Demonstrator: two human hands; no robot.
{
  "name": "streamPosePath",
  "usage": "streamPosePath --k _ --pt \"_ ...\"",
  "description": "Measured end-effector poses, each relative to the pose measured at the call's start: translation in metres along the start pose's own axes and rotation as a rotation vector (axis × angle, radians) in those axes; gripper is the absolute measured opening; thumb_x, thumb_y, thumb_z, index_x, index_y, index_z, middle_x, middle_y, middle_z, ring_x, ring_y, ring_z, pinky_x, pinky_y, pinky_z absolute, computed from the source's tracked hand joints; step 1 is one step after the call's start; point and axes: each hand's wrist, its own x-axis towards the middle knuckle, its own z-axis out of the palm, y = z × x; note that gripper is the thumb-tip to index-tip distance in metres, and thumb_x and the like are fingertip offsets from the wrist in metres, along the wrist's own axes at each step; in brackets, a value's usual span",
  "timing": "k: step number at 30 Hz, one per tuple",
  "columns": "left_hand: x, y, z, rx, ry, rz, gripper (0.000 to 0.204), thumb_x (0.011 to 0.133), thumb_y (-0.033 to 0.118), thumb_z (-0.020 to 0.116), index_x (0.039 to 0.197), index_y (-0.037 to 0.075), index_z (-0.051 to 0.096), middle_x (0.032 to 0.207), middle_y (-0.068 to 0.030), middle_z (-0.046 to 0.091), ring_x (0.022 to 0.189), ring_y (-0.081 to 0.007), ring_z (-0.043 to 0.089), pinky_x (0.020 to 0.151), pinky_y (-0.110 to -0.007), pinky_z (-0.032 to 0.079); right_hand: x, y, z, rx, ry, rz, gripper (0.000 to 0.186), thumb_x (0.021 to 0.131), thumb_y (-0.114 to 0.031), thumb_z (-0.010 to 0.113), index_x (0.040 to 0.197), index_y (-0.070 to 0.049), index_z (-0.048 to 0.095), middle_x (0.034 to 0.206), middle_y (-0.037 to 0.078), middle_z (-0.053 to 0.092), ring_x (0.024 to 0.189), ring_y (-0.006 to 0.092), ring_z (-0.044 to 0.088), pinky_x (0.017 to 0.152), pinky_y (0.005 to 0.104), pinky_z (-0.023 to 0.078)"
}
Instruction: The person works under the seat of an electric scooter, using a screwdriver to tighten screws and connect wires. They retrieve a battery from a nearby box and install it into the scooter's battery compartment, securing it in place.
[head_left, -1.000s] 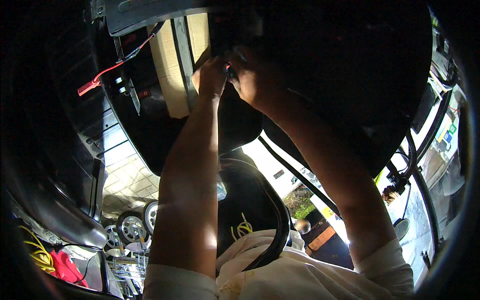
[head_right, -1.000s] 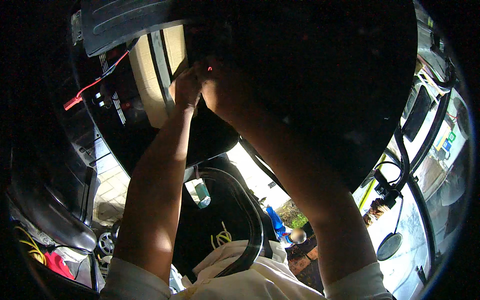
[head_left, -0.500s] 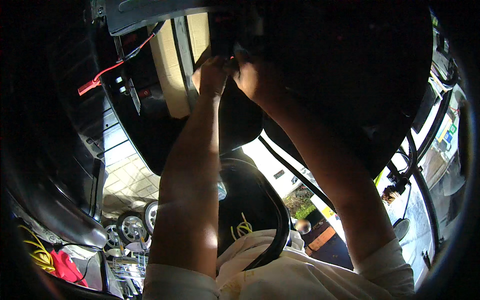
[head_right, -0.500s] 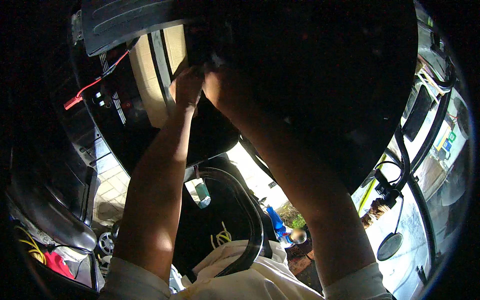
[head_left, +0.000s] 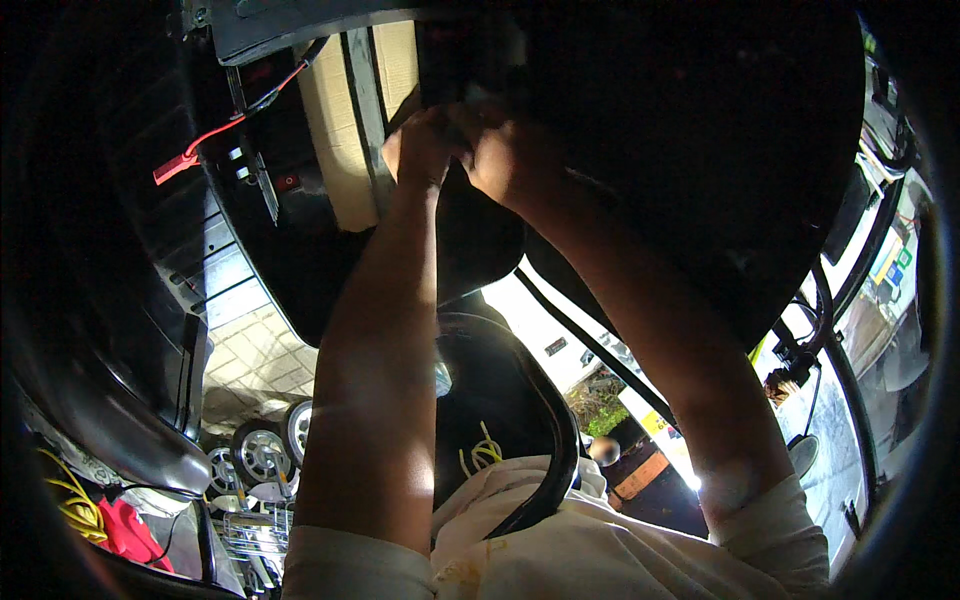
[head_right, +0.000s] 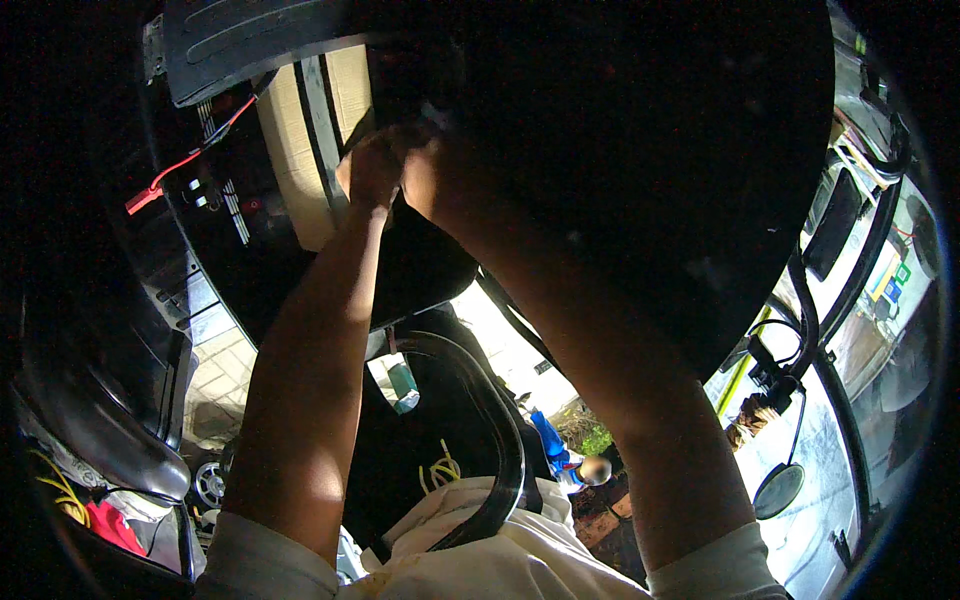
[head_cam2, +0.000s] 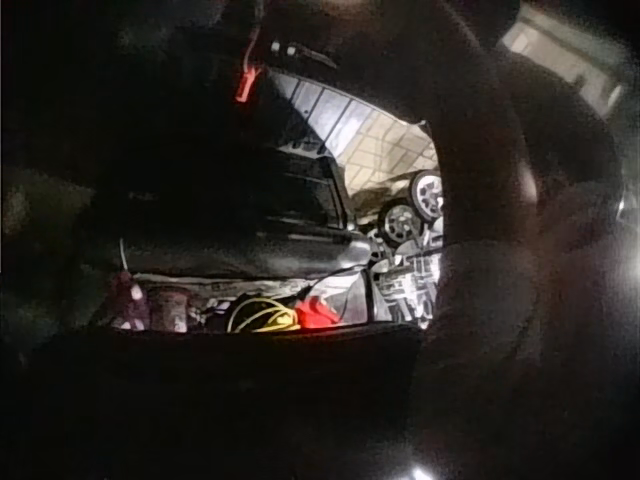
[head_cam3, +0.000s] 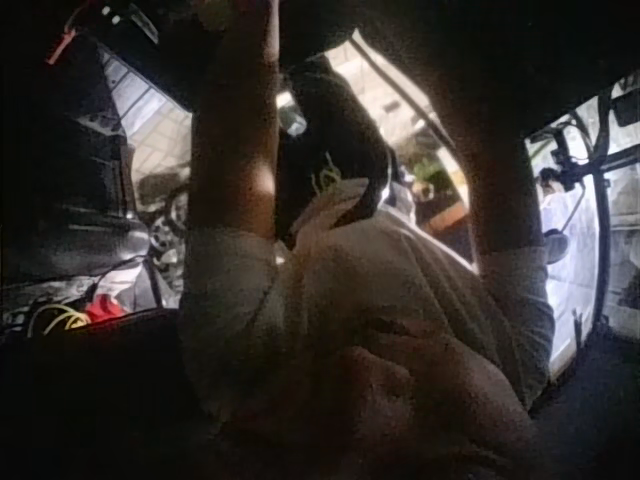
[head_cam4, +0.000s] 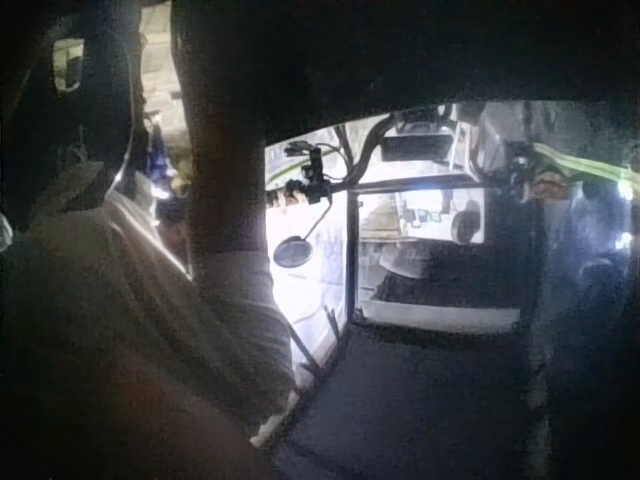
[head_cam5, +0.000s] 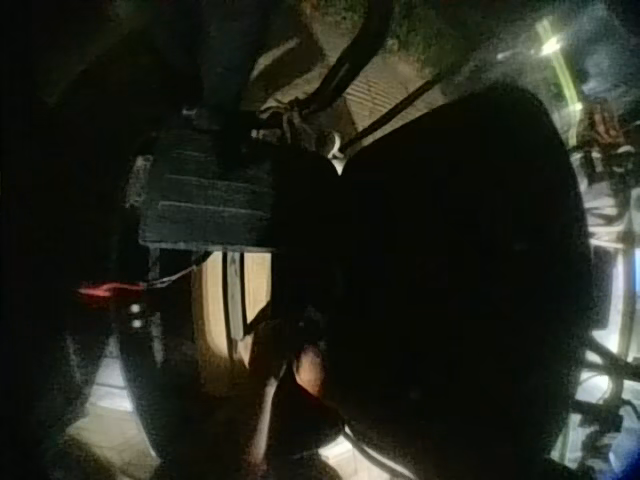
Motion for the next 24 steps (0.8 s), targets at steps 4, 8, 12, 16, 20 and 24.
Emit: streamPosePath --k 4,8,12,16,20,24 --pt "0.001 0.005 -0.004 -0.041 0.025 -0.022 0.035 0.089 0.046 0.044 0.098 0.019 0.066 0.098 -0.0070 0.067 0.089 -0.0312 0.064 0.073 -0.041 0.051 -0.004 -0.003 0.000 -0.082 -0.011 0.093 0.038 0.079 -0.022 0.070 0.113 -0.011 0.060 0.104 0.014 0.065 0.086 0.0306 0.065 0.074 0.0373 0.054" --pt "0.004 0.002 -0.001 -0.115 0.022 -0.003 0.034 0.088 0.044 0.044 0.102 0.022 0.066 0.101 -0.0077 0.067 0.092 -0.0306 0.063 0.076 -0.039 0.050 -0.005 -0.005 -0.005 -0.143 0.045 -0.073 0.036 0.079 -0.022 0.069 0.111 -0.008 0.061 0.102 0.014 0.065 0.085 0.0302 0.065 0.074 0.0372 0.054" --pt "0.002 0.002 0.000 -0.224 0.059 0.012 0.033 0.089 0.041 0.044 0.108 0.024 0.065 0.102 -0.0087 0.067 0.093 -0.0300 0.063 0.077 -0.038 0.050 0.005 -0.004 -0.008 -0.024 -0.195 0.188 0.037 0.079 -0.022 0.071 0.110 -0.006 0.061 0.099 0.016 0.065 0.083 0.0315 0.065 0.074 0.0385 0.054" --pt "-0.001 0.005 -0.004 -0.096 0.001 -0.063 0.032 0.089 0.041 0.044 0.106 0.024 0.065 0.100 -0.0079 0.067 0.093 -0.0305 0.063 0.076 -0.040 0.050 0.002 -0.005 -0.009 0.041 -0.210 0.152 0.037 0.077 -0.020 0.070 0.109 -0.006 0.060 0.107 0.015 0.063 0.089 0.0322 0.064 0.075 0.0388 0.054" --pt "0.001 0.007 -0.006 -0.041 0.023 -0.008 0.032 0.089 0.042 0.043 0.100 0.021 0.066 0.097 -0.0073 0.067 0.092 -0.0305 0.064 0.074 -0.041 0.050 -0.005 -0.002 -0.005 -0.018 -0.058 0.071 0.040 0.080 -0.022 0.071 0.114 -0.004 0.059 0.098 0.018 0.065 0.085 0.0339 0.064 0.075 0.0387 0.054" --pt "0.001 0.006 -0.005 -0.058 0.023 -0.056 0.035 0.082 0.050 0.053 0.101 0.023 0.066 0.099 -0.0048 0.067 0.091 -0.0277 0.064 0.074 -0.040 0.051 -0.002 0.003 -0.001 0.017 -0.149 0.060 0.047 0.077 -0.026 0.073 0.117 -0.004 0.057 0.100 0.019 0.065 0.085 0.0339 0.065 0.075 0.0391 0.054"
